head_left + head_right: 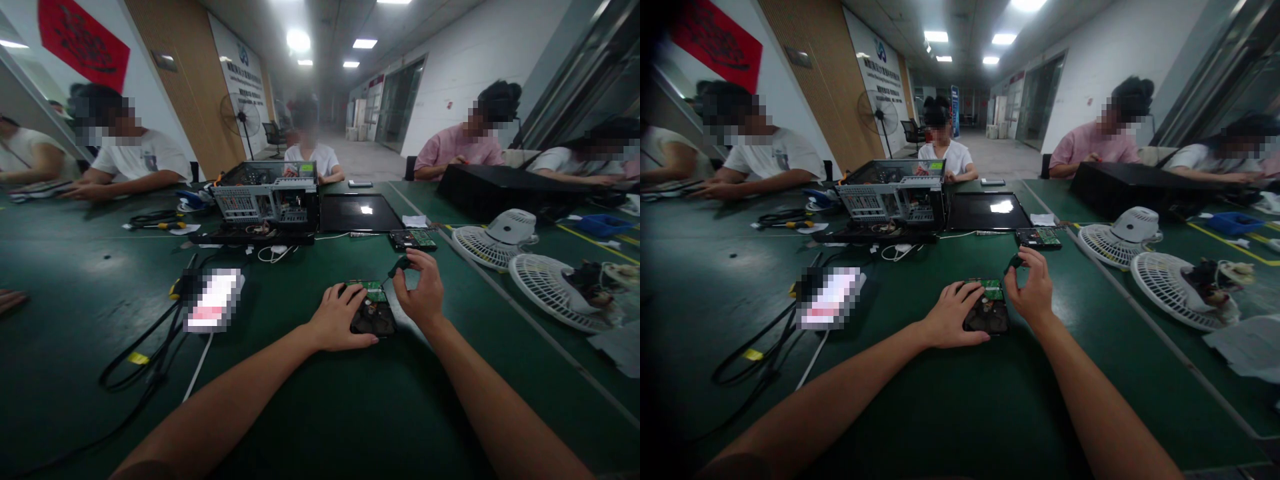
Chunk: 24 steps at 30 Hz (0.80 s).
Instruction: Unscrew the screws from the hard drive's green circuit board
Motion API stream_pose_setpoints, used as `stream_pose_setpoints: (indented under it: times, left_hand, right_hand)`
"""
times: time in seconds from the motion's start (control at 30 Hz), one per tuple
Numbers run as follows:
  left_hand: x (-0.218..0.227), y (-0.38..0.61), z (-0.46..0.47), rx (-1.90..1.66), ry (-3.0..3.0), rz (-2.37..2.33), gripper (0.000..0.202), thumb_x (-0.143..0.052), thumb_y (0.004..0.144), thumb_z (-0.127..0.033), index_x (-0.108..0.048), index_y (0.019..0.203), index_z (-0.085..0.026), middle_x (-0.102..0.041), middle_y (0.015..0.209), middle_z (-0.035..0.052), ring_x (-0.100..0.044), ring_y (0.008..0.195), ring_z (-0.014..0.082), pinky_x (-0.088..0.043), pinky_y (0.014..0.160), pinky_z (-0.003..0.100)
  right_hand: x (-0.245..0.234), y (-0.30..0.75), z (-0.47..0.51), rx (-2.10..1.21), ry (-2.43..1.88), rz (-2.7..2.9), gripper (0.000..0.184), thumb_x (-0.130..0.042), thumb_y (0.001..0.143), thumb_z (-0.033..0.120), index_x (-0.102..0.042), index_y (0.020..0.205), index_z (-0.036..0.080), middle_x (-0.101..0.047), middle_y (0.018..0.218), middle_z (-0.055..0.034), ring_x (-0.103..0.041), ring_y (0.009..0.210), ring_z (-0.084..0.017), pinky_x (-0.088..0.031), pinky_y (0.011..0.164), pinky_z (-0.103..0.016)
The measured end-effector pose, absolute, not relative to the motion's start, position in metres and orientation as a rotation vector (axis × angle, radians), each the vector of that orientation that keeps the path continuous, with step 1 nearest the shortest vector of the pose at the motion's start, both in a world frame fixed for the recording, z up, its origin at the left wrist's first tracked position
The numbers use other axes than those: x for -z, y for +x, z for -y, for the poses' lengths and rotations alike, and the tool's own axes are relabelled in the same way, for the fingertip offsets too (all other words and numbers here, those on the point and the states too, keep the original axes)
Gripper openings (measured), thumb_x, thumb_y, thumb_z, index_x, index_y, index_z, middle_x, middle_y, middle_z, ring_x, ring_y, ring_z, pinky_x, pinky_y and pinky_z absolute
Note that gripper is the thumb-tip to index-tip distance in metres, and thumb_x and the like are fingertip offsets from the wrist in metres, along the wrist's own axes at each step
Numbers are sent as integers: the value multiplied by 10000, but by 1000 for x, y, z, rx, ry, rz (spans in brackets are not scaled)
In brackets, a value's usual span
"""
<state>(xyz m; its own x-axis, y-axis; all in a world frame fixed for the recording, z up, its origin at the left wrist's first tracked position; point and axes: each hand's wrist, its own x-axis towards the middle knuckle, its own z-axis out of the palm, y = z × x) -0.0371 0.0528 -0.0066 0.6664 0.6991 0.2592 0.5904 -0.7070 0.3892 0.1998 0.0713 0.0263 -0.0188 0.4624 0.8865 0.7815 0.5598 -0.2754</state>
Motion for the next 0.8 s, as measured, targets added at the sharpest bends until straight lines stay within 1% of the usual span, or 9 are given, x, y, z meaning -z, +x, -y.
stream_pose_setpoints:
  times: [0.13,0.27,0.4,0.57,0.6,0.63,0.7,0.77,0.8]
  left_hand:
    - [7,-37,-53,-583,2623,-1046,1085,-631,723,-848,-338,1572,-240,-339,1581,129,-291,1406,448,-242,1170,618]
    - [7,-36,-54,-581,2621,-1050,1082,-638,715,-848,-347,1566,-246,-345,1571,127,-298,1404,440,-242,1172,617]
    - [2,-37,-53,-592,2598,-1036,1106,-642,705,-856,-324,1573,-250,-349,1572,126,-308,1405,433,-248,1175,611]
    - [3,-39,-55,-628,2513,-1031,1195,-660,687,-864,-235,1600,-220,-306,1596,154,-298,1436,428,-239,1194,601]
    - [4,-39,-56,-672,2455,-1068,1166,-654,724,-839,-218,1602,-207,-304,1594,163,-309,1439,415,-262,1191,586]
    - [5,-39,-58,-740,2379,-1127,1094,-632,786,-795,-215,1598,-193,-317,1581,171,-335,1435,395,-296,1181,564]
    - [5,-39,-60,-929,2222,-1281,860,-564,921,-651,-271,1564,-161,-382,1525,183,-407,1402,349,-356,1156,517]
    - [2,-37,-60,-1119,2183,-1386,676,-554,966,-494,-350,1514,-154,-442,1475,179,-436,1384,329,-352,1163,507]
    - [0,-36,-59,-1184,2230,-1395,647,-581,953,-434,-371,1502,-164,-454,1474,174,-423,1396,333,-327,1181,517]
  right_hand:
    - [-24,201,-72,319,-1097,1619,430,-656,870,207,-497,1269,222,-596,1211,-121,-647,1003,-233,-602,780,-397]
    - [-22,203,-73,340,-1130,1563,428,-695,846,232,-517,1234,216,-571,1151,-99,-629,903,-202,-591,745,-380]
    - [-21,206,-74,296,-1138,1460,499,-704,831,253,-498,1284,212,-528,1184,-105,-621,902,-195,-587,730,-370]
    - [-22,211,-76,206,-1201,1309,545,-693,834,274,-498,1338,203,-539,1206,-116,-624,955,-215,-580,804,-407]
    - [-24,211,-76,177,-1216,1288,530,-691,835,283,-512,1327,199,-539,1209,-116,-624,957,-214,-579,810,-408]
    - [-25,210,-76,135,-1228,1272,506,-690,838,297,-527,1306,197,-544,1204,-113,-628,949,-211,-580,808,-405]
    - [-30,205,-74,11,-1242,1258,446,-700,842,337,-550,1238,199,-577,1151,-92,-643,906,-198,-583,783,-388]
    - [-33,197,-69,-139,-1246,1278,408,-730,832,386,-552,1152,207,-627,1031,-57,-661,836,-189,-585,751,-370]
    - [-34,191,-66,-205,-1248,1306,402,-750,820,406,-550,1109,211,-642,965,-40,-665,798,-187,-584,737,-364]
